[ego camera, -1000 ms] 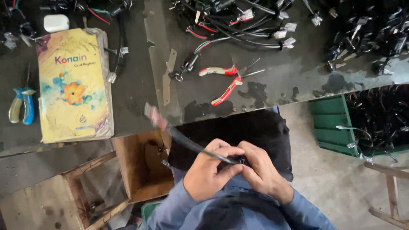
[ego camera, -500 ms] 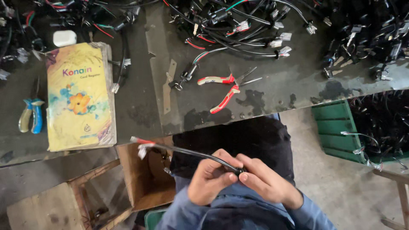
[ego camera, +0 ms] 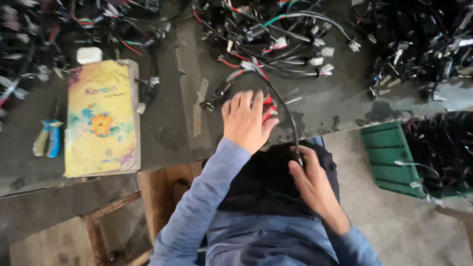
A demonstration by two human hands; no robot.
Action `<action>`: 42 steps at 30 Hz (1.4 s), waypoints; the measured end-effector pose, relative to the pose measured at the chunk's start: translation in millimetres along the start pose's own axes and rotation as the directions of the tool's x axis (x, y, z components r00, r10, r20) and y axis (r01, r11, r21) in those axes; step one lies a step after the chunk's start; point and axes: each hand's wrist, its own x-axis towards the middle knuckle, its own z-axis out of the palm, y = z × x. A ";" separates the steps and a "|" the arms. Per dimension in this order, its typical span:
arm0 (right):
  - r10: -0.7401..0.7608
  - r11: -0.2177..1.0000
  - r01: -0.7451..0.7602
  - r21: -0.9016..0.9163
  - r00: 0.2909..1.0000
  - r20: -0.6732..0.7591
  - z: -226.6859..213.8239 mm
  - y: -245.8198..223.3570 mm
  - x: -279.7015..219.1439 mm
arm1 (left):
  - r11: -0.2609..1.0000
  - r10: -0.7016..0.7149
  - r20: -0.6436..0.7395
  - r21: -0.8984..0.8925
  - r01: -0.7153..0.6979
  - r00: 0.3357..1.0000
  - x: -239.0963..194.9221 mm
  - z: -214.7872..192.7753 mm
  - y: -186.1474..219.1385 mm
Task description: The person repeatedly picks up black electrical cables from a pile on a metal table, uses red-handled pliers to strip the outer insulation from the ends, and places the processed cables back onto the table. The task is performed continuously throughout the clip.
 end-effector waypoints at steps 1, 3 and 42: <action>-0.032 0.998 0.030 0.059 0.999 0.031 0.3 2.1 -0.9 | 0.999 -0.040 0.087 -0.021 0.042 0.995 -7.9 1.0 1.1; -0.099 0.980 0.083 0.183 0.992 0.080 -1.1 10.3 -0.1 | 0.989 -0.094 0.135 -0.104 0.109 0.986 -43.5 -3.0 2.8; -0.339 0.775 0.362 -0.518 0.930 0.142 4.5 -10.0 -12.1 | 0.716 -0.269 0.575 -0.418 0.560 0.773 -180.3 12.4 33.0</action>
